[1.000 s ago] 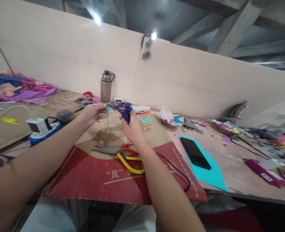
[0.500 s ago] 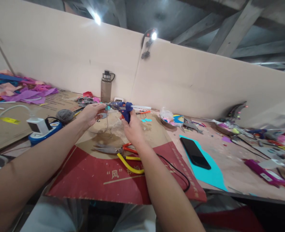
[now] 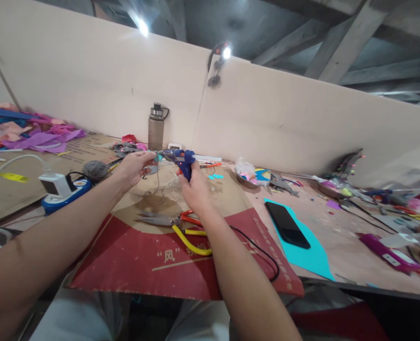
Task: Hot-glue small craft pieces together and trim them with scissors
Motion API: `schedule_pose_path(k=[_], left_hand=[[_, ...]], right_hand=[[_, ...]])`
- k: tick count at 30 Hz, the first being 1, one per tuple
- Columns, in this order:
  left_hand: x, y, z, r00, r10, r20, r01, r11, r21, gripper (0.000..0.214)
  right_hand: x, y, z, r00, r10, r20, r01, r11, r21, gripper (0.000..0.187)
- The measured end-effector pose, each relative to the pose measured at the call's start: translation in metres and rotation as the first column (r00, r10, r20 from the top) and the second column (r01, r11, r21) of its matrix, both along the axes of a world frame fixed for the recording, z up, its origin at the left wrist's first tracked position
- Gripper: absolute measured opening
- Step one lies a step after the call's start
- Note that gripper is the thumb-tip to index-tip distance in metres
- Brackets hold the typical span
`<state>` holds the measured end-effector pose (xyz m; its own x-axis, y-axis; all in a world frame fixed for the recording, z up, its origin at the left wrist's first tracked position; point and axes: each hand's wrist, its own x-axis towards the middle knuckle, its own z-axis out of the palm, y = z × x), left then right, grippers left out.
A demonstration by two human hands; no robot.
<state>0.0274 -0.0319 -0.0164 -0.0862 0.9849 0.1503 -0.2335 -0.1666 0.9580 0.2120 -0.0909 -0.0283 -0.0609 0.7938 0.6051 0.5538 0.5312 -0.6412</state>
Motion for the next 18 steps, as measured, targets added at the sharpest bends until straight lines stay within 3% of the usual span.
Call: schedule_pose_path(k=[18], left_hand=[[-0.0009,-0.0008,0.0017,0.999,-0.031,0.022,0.03,0.999,0.011,0.018]], right_hand=[[-0.0013,-0.0052,0.0037,0.995,-0.048,0.086,0.042,0.997,0.07,0.029]])
